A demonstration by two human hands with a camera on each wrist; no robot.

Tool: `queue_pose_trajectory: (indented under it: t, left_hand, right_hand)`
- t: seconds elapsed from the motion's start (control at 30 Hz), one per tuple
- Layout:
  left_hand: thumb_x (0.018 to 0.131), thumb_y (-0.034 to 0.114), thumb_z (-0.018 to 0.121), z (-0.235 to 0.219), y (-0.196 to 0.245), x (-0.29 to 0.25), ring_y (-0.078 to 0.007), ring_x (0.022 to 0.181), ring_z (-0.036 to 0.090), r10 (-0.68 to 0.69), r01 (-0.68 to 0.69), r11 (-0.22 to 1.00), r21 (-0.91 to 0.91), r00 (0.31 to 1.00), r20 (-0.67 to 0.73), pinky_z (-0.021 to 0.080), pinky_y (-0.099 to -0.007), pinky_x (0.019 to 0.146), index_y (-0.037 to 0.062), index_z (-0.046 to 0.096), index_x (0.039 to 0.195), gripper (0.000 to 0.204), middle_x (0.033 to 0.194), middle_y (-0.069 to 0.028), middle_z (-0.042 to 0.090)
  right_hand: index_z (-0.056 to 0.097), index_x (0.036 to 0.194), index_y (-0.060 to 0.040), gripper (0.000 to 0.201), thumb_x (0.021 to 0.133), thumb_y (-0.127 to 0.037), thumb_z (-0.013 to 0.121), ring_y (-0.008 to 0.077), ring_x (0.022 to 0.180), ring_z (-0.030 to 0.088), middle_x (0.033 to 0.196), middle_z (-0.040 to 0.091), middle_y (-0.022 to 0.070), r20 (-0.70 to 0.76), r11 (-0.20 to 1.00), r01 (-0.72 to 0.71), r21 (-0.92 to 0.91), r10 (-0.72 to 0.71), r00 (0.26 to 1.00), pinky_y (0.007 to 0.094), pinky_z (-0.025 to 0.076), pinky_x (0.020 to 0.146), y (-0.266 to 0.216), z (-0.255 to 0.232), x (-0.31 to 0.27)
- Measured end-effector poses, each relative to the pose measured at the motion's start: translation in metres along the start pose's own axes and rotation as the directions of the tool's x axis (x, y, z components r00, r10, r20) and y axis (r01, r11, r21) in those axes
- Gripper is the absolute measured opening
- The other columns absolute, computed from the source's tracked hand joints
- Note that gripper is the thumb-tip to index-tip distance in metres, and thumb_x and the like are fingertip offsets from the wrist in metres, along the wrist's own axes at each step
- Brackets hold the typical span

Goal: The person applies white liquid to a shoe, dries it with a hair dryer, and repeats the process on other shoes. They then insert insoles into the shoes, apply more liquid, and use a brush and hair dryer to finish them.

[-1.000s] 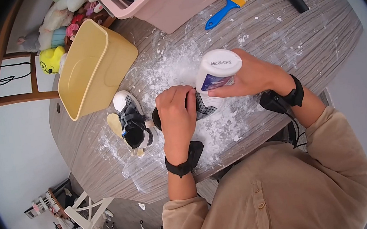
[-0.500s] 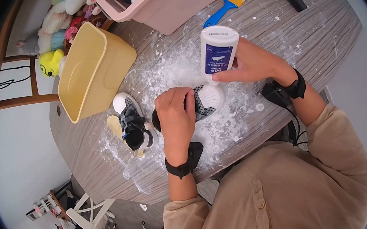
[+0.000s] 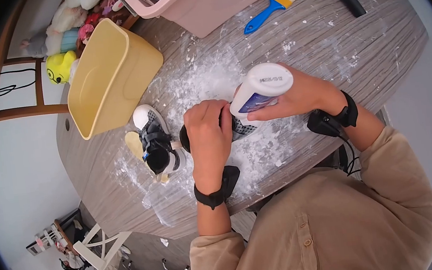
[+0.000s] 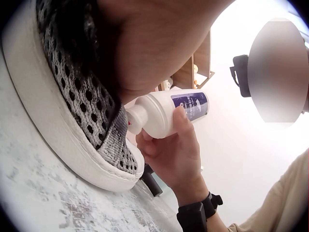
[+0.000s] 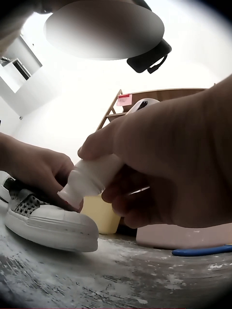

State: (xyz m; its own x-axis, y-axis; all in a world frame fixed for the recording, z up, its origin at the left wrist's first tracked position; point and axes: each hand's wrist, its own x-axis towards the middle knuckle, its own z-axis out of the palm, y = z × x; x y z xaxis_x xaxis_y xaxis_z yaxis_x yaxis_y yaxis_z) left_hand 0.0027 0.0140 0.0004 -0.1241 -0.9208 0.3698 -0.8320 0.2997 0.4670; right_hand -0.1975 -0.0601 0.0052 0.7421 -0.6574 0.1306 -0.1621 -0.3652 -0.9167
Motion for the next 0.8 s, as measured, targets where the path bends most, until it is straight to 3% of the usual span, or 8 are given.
queue_pose_trajectory:
  t: [0.1, 0.4, 0.5, 0.6, 0.7, 0.8]
  left_hand:
    - [0.077, 0.003, 0.065, 0.000, 0.000, 0.000, -0.0288, 0.075, 0.056, 0.005, -0.005, 1.000, 0.001, 1.000, -0.005, 0.040, -0.0375, 0.076, 0.0031, 0.064, 0.083, 0.006, 0.079, -0.0092, 0.061]
    - [0.078, 0.004, 0.065, 0.000, 0.003, 0.000, -0.0285, 0.076, 0.057, -0.006, 0.006, 1.000, 0.011, 1.000, -0.012, 0.040, -0.0372, 0.076, 0.0030, 0.064, 0.082, 0.004, 0.079, -0.0092, 0.062]
    - [0.078, 0.005, 0.065, 0.001, 0.001, 0.000, -0.0286, 0.077, 0.057, -0.001, 0.001, 1.000, 0.003, 1.000, -0.012, 0.040, -0.0373, 0.077, 0.0030, 0.064, 0.082, 0.004, 0.080, -0.0092, 0.063]
    - [0.078, 0.005, 0.065, 0.001, 0.000, 0.000, -0.0286, 0.077, 0.057, 0.001, -0.001, 1.000, 0.003, 1.000, -0.014, 0.040, -0.0375, 0.076, 0.0030, 0.064, 0.082, 0.004, 0.080, -0.0092, 0.063]
    - [0.078, 0.005, 0.065, 0.002, -0.001, -0.001, -0.0286, 0.077, 0.057, 0.000, 0.000, 1.000, -0.003, 1.000, -0.010, 0.040, -0.0375, 0.076, 0.0030, 0.064, 0.082, 0.004, 0.080, -0.0091, 0.063]
    - [0.079, 0.005, 0.065, 0.003, -0.002, -0.001, -0.0286, 0.077, 0.057, -0.003, 0.003, 1.000, -0.003, 1.000, -0.005, 0.041, -0.0375, 0.076, 0.0030, 0.064, 0.082, 0.004, 0.080, -0.0091, 0.063]
  right_hand:
    - [0.063, 0.102, -0.0017, 0.044, 0.073, -0.033, 0.073, 0.0325, 0.075, 0.063, 0.088, 0.067, 0.0173, -0.047, 0.993, 0.119, -0.016, -0.120, 0.992, 0.0366, 0.050, 0.066, 0.005, 0.002, 0.002]
    - [0.065, 0.098, -0.0017, 0.042, 0.073, -0.034, 0.073, 0.0360, 0.078, 0.062, 0.087, 0.067, 0.0175, 0.004, 0.994, 0.070, -0.082, -0.070, 0.998, 0.0389, 0.050, 0.068, -0.004, -0.004, 0.001]
    - [0.065, 0.094, -0.0010, 0.035, 0.069, -0.022, 0.079, 0.0195, 0.070, 0.063, 0.083, 0.067, 0.0116, -0.032, 0.989, 0.071, -0.133, -0.076, 0.997, 0.0292, 0.051, 0.067, -0.006, -0.006, 0.000]
    - [0.064, 0.093, -0.0007, 0.037, 0.068, -0.023, 0.079, 0.0198, 0.069, 0.062, 0.082, 0.067, 0.0110, -0.043, 0.987, 0.058, -0.151, -0.065, 0.997, 0.0292, 0.051, 0.067, -0.004, -0.008, -0.001]
    - [0.064, 0.097, -0.0001, 0.043, 0.071, -0.034, 0.073, 0.0367, 0.074, 0.062, 0.082, 0.065, 0.0200, -0.067, 0.986, 0.032, -0.164, -0.044, 0.997, 0.0385, 0.049, 0.067, -0.003, -0.012, -0.001]
    - [0.064, 0.096, 0.0009, 0.044, 0.070, -0.033, 0.073, 0.0364, 0.072, 0.061, 0.081, 0.065, 0.0202, -0.085, 0.986, 0.060, -0.159, -0.074, 0.994, 0.0374, 0.049, 0.065, -0.002, -0.015, 0.000]
